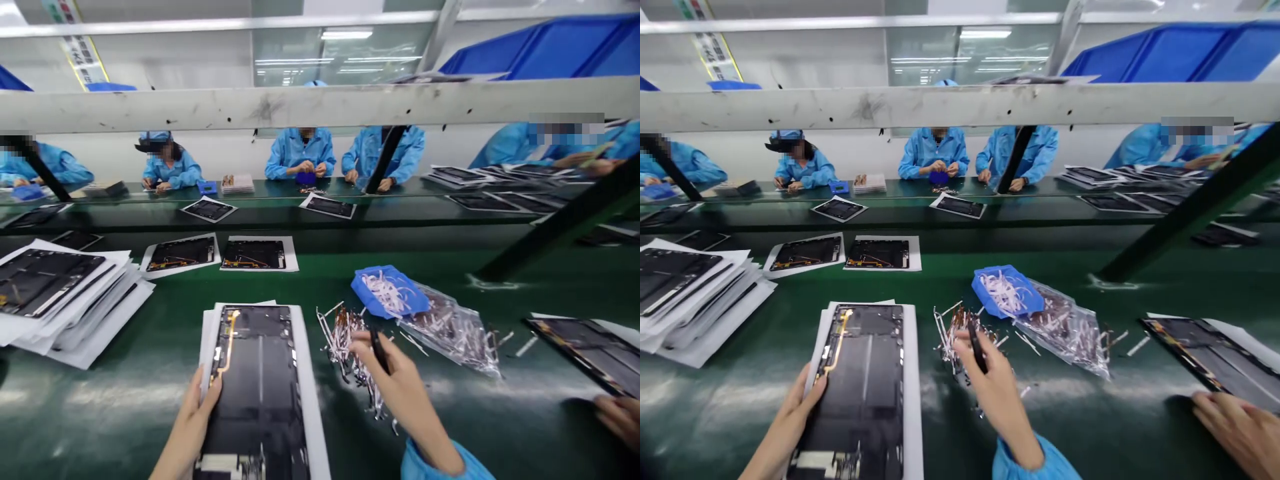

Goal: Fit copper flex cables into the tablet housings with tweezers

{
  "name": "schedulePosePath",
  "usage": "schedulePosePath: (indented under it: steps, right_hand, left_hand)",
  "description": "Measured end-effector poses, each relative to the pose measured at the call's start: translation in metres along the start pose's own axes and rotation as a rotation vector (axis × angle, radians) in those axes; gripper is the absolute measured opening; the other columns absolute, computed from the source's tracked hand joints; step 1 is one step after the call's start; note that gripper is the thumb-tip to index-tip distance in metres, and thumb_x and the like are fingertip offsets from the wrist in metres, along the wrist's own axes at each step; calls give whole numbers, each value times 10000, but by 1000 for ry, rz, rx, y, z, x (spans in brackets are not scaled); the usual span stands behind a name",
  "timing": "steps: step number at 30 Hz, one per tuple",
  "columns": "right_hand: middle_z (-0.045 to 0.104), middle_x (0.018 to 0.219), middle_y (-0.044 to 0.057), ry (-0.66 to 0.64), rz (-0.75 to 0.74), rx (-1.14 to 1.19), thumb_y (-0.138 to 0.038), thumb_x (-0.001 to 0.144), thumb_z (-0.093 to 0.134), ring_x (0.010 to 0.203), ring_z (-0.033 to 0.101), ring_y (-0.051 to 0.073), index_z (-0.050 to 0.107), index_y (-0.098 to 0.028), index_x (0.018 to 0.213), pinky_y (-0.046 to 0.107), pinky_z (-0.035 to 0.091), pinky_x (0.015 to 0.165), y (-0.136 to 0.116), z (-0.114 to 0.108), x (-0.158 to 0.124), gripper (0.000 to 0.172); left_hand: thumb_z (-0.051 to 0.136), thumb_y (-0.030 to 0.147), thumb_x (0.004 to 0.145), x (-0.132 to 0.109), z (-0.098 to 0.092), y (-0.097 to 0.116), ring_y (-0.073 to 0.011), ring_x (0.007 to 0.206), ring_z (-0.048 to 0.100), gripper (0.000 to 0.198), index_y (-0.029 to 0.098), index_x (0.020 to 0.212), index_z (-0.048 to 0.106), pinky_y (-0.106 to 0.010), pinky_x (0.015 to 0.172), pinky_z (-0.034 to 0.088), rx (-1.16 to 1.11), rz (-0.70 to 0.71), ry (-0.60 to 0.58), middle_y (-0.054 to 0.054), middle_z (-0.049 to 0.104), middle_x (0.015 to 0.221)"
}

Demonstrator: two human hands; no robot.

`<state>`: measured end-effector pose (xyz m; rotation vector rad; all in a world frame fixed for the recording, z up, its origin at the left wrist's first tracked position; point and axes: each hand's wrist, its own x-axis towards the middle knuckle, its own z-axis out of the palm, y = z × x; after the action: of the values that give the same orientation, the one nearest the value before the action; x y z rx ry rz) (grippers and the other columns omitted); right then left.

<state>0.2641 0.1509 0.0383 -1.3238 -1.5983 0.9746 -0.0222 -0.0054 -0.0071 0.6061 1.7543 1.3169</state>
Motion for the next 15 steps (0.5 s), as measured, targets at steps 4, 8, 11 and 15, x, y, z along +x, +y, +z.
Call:
schedulePosePath:
  steps: [4, 8, 11, 15]
  right_hand:
    - [741, 866, 85, -72, 39, -61, -569, 811, 619, 813, 700, 272, 711, -201, 914, 350, 573, 785, 22, -10, -35, 393]
    - [741, 857, 69, -17, 75, -84, -579, 814, 618, 790, 708, 257, 714, -206, 876, 291, 573, 714, 39, -32, -57, 390]
    - [729, 827, 58, 38, 76, -103, -583, 823, 602, 783, 702, 249, 700, -205, 853, 283, 561, 715, 51, -48, -62, 392]
    - [704, 783, 50, 70, 63, -220, -549, 901, 520, 730, 671, 235, 653, -209, 822, 298, 522, 663, 67, -57, -62, 374]
  left_hand:
    - [662, 691, 724, 15, 2, 7, -306, 1187, 617, 712, 237, 1255, 524, -419, 977, 521, 14, 26, 28, -95, 652, 1282]
    - [637, 695, 742, 16, 1, 4, -292, 1106, 655, 696, 231, 1251, 530, -386, 889, 563, 93, 36, 37, -92, 674, 1223]
    - [665, 697, 698, 17, -7, 4, -325, 1152, 624, 721, 220, 1230, 572, -395, 880, 568, 192, 68, 24, -100, 668, 1224]
    - [657, 697, 663, 22, -21, 0, -390, 1288, 493, 784, 225, 1285, 590, -483, 996, 508, 483, 261, 207, -118, 499, 1410]
